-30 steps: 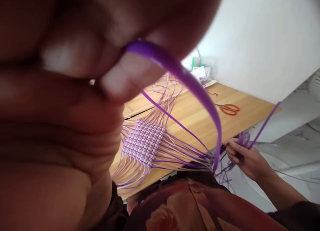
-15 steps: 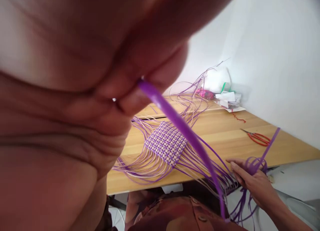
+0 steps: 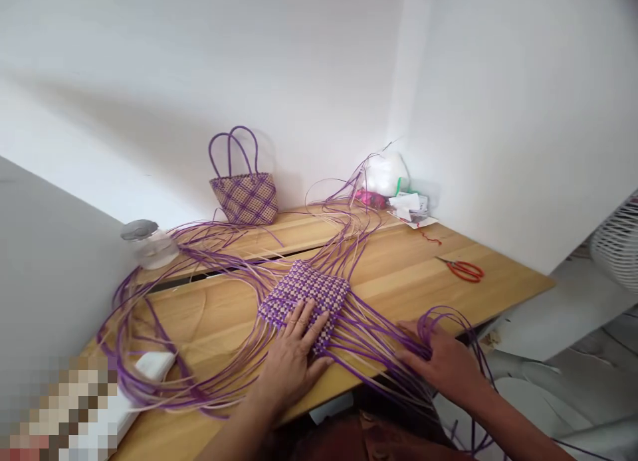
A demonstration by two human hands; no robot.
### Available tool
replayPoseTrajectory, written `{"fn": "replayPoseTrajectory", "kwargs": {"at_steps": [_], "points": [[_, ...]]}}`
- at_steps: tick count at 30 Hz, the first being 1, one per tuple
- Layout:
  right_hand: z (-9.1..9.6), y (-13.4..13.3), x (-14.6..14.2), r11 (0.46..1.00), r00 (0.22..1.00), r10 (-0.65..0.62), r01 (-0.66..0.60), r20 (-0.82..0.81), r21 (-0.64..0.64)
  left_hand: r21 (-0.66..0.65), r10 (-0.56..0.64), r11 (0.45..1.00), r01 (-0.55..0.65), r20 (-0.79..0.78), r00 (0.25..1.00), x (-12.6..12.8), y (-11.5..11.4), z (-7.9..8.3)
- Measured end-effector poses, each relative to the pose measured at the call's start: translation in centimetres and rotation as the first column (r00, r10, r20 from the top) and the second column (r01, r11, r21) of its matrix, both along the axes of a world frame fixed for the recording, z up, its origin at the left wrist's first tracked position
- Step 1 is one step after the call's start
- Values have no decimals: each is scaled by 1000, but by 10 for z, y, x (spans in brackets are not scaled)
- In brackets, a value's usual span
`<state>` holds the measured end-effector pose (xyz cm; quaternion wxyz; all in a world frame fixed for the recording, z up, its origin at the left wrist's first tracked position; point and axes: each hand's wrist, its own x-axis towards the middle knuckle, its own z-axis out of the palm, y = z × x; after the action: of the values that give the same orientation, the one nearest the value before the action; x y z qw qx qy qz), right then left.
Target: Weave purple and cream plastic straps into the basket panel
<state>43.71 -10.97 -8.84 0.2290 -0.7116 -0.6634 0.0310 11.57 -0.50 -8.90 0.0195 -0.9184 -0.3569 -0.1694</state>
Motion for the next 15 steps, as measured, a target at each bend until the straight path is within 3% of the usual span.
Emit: {"fn": "replayPoseTrajectory", "kwargs": {"at_steps": [4,7,11,15], "points": [[-11,-6,7,986,971,155,-165,180,38,8,-56,998,56,-17,998,-9,23,9],[-28,-9,14,966,939,154,-209,308,154,-13,-89,996,88,-35,995,-11,22,17],[-47,-7,21,923,908,124,-253,401,288,-18,-20,1000,19,-62,998,-31,-6,21],[-58,-2,30,902,927,158,-276,341,333,142,70,989,-50,-138,988,-73,-44,3]]}}
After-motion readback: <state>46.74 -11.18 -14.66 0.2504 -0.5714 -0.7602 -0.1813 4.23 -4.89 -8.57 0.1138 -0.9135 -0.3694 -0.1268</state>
